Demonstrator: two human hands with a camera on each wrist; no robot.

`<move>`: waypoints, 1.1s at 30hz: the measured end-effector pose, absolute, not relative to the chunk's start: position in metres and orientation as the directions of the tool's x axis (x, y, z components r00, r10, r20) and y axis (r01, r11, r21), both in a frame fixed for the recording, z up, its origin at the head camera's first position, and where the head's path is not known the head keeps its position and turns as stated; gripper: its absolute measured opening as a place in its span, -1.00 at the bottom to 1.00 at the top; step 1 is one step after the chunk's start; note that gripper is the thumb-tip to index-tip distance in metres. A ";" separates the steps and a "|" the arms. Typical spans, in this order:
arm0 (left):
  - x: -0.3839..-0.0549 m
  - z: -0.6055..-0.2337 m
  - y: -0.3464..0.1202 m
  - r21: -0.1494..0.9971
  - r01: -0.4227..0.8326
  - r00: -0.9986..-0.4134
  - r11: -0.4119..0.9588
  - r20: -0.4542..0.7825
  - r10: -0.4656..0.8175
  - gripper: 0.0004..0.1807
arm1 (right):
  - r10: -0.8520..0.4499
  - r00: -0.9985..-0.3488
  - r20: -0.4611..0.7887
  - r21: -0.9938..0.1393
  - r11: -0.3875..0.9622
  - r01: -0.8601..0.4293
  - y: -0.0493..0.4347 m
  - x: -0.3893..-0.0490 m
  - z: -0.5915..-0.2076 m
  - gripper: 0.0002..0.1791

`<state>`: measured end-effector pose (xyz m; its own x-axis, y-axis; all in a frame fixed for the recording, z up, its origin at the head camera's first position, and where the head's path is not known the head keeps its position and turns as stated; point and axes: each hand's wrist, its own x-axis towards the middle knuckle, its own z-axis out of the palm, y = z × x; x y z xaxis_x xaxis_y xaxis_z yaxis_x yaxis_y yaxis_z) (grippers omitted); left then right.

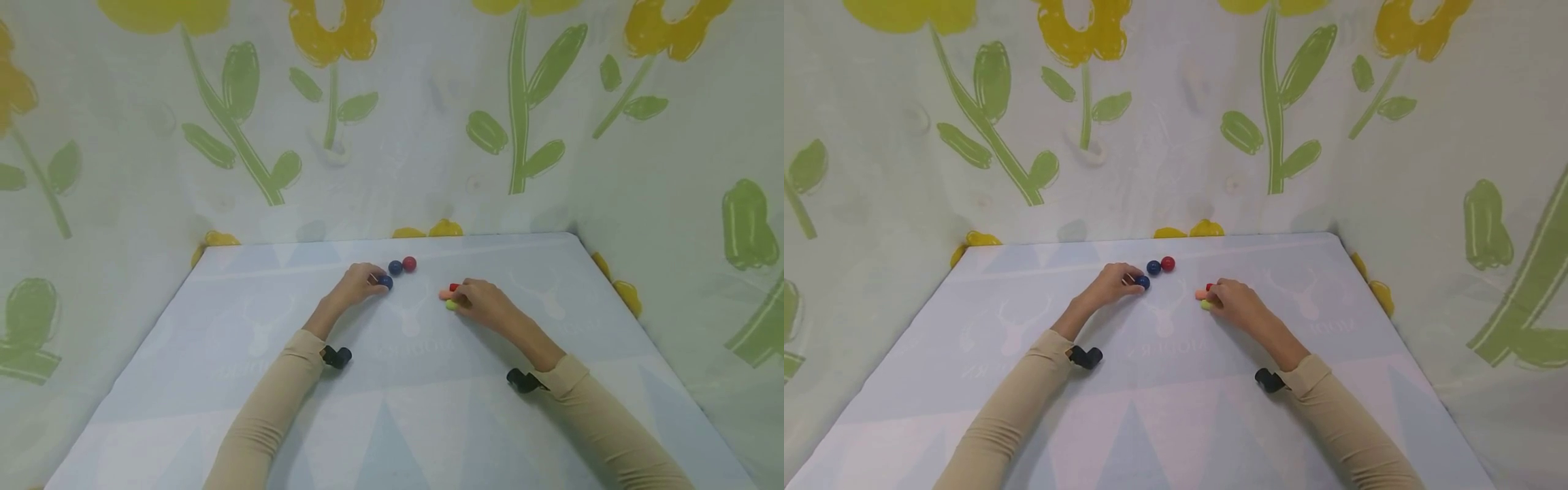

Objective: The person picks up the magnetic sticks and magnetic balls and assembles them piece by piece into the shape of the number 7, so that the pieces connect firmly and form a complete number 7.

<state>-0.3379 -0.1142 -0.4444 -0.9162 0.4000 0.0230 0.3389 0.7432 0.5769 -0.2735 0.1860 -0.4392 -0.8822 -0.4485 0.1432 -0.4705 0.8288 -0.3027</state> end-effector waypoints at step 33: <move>-0.336 -0.447 -0.117 0.605 0.313 -0.922 0.732 0.010 0.386 -0.54 | -0.520 -0.833 0.191 -0.209 0.807 -0.552 0.162 -0.286 -0.417 -0.82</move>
<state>-0.3358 -0.1165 -0.4469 -0.9224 0.3861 0.0099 0.3129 0.7321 0.6051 -0.2855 0.1624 -0.4167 -0.8326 -0.5197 0.1915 -0.5520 0.8072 -0.2092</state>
